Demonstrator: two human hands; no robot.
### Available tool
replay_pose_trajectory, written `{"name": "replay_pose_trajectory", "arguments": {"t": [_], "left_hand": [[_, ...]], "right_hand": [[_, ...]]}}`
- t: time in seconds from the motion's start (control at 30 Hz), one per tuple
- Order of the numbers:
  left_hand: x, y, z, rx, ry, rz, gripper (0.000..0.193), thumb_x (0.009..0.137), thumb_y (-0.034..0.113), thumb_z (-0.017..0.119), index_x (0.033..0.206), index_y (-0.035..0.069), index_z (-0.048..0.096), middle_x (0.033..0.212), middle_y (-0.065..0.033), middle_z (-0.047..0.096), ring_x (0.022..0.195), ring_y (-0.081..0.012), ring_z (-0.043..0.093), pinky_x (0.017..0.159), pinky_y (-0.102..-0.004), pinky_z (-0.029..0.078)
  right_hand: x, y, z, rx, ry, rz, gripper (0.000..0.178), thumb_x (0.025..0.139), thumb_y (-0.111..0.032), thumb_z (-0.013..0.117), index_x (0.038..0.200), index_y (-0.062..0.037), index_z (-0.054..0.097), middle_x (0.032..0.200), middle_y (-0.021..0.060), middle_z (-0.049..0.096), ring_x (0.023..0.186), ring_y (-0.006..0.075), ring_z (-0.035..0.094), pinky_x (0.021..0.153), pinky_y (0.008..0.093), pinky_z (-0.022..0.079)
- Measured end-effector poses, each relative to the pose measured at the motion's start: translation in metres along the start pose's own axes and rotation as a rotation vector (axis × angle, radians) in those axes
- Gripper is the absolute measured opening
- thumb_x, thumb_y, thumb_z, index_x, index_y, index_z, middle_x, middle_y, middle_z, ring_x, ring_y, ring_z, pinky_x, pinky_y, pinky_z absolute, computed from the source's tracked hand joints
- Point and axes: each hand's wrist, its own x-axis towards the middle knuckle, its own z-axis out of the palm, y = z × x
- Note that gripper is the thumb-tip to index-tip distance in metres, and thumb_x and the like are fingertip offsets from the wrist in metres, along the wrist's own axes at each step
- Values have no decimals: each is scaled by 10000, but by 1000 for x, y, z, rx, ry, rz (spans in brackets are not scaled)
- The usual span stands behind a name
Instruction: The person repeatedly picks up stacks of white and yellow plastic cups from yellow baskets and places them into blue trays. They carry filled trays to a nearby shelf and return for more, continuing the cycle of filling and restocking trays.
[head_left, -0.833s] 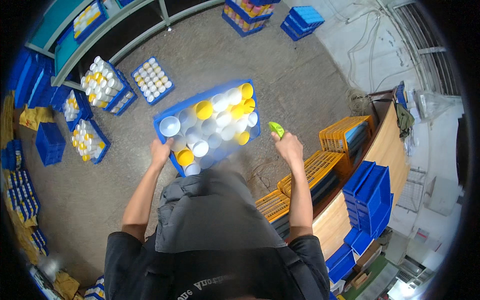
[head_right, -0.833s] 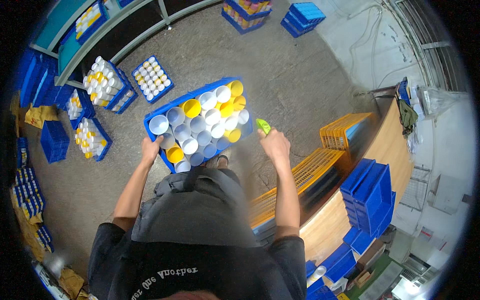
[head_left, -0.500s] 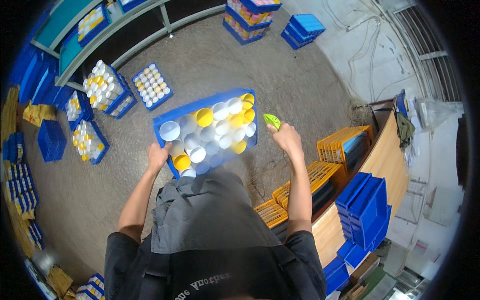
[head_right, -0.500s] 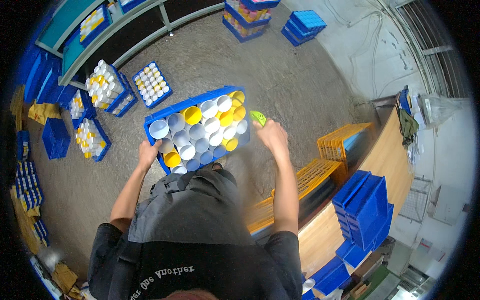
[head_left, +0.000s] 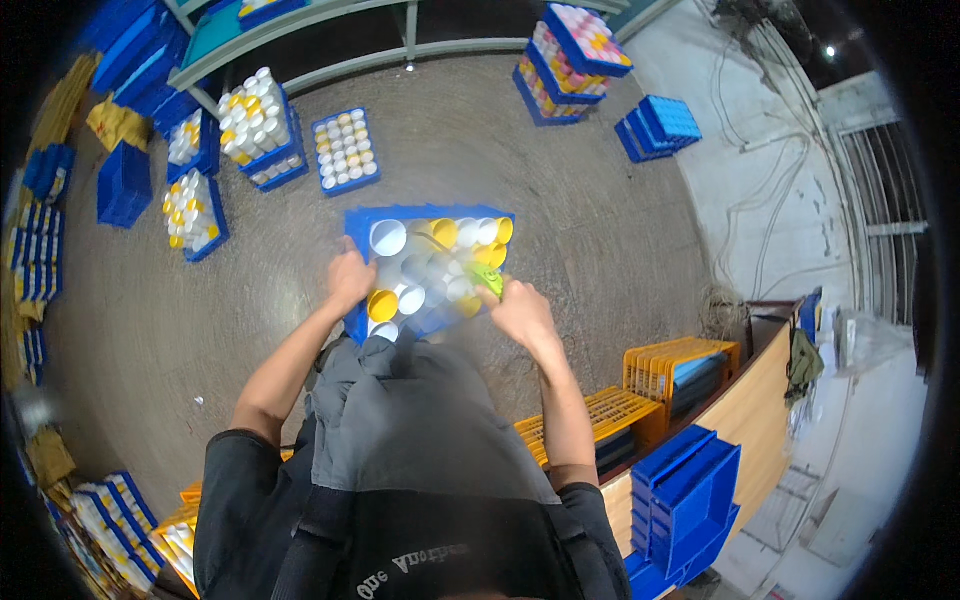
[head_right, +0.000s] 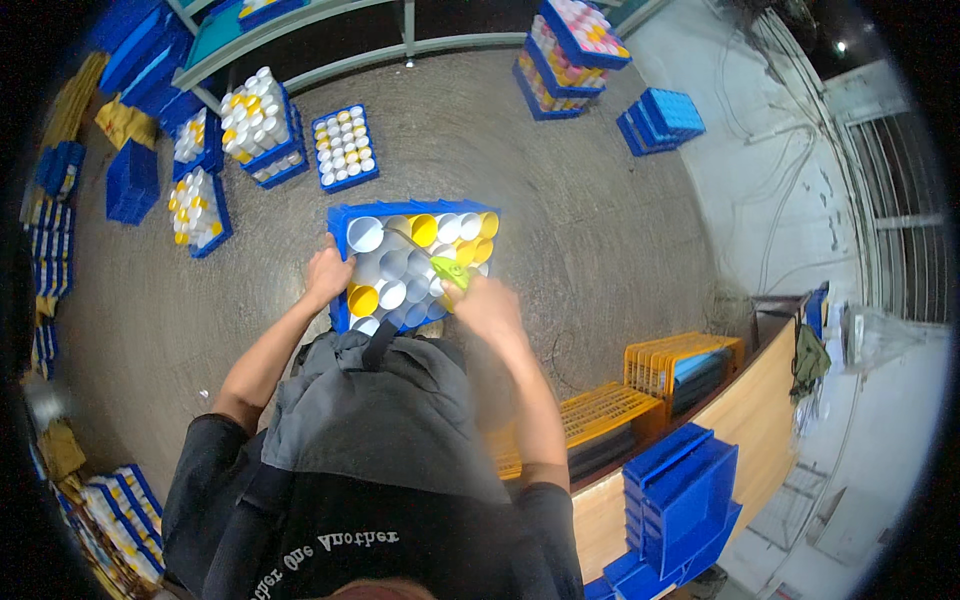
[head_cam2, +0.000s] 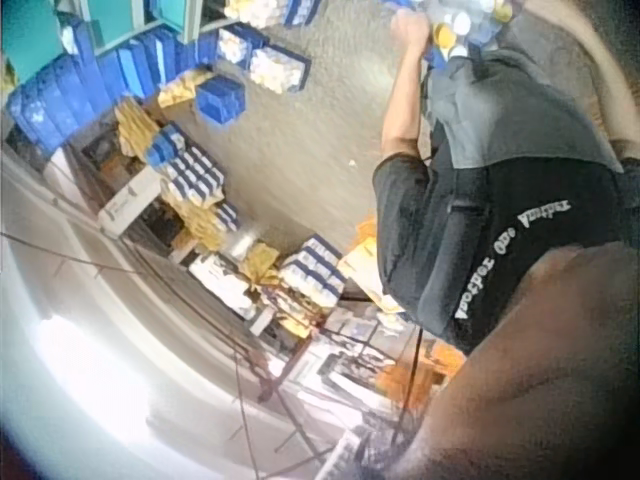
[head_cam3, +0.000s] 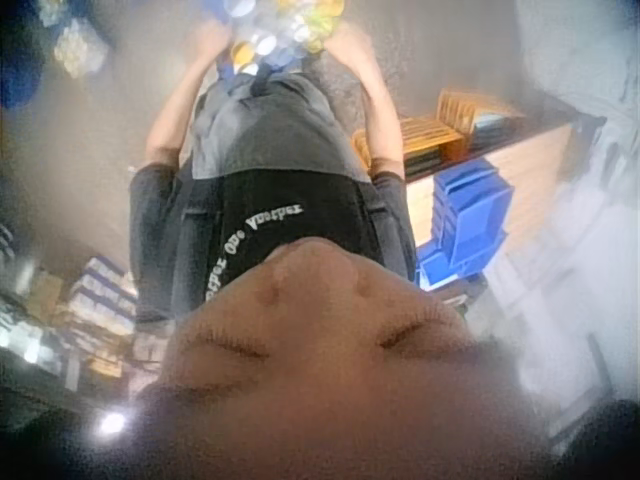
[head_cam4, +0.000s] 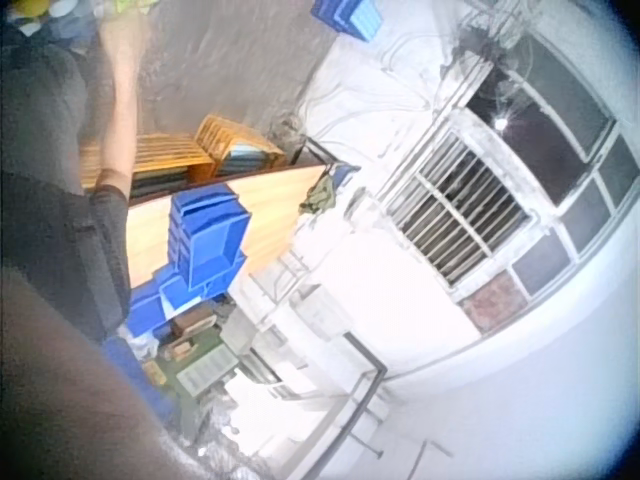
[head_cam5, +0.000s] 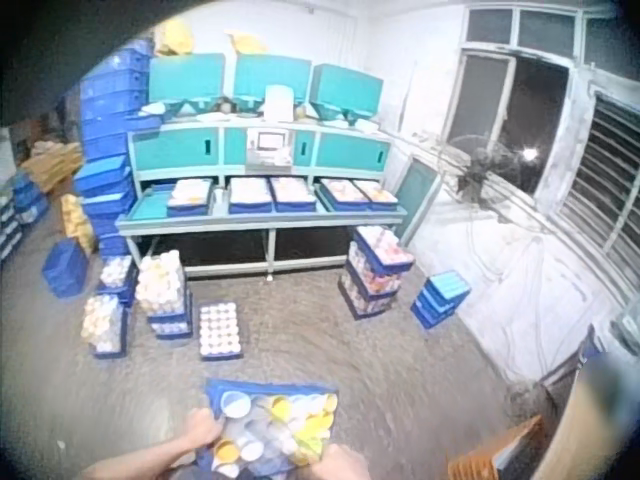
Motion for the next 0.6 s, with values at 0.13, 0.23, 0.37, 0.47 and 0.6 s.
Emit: {"name": "replay_pose_trajectory", "arguments": {"t": [0.13,0.23,0.37,0.47,0.6], "left_hand": [[-2,6,7,-10,17,-6,821,851,297,625,1409,-190,272,938,-305,680,897,-426,681,800,-485,547],[2,-2,13,-74,73,-10,805,816,250,645,1357,-236,301,928,-326,671,907,-438,676,808,-486,544],[8,-23,17,-166,164,-36,784,780,212,662,1288,-283,329,898,-351,659,909,-453,670,819,-491,536],[15,-35,17,-163,206,-114,726,792,216,642,1250,-278,372,947,-354,659,936,-450,667,847,-476,532],[13,-55,13,-192,227,-174,708,792,231,629,1256,-252,400,981,-361,654,978,-464,653,887,-475,521]], "right_hand": [[-6,-19,4,-79,55,-132,515,939,-466,539,1060,25,638,878,267,684,885,418,673,790,505,518],[-15,-22,1,-110,81,-109,510,943,-466,535,1039,22,648,858,258,686,874,416,675,774,506,523],[-34,-24,10,-204,-133,37,556,930,-454,560,1116,64,640,904,284,688,928,425,676,858,495,511],[-43,-30,29,-240,-301,-126,523,950,-493,513,1044,0,659,987,251,690,926,402,672,807,488,524],[-38,-31,55,-204,-218,-74,508,943,-486,526,1033,-7,670,961,246,695,933,400,675,815,493,519]]}}
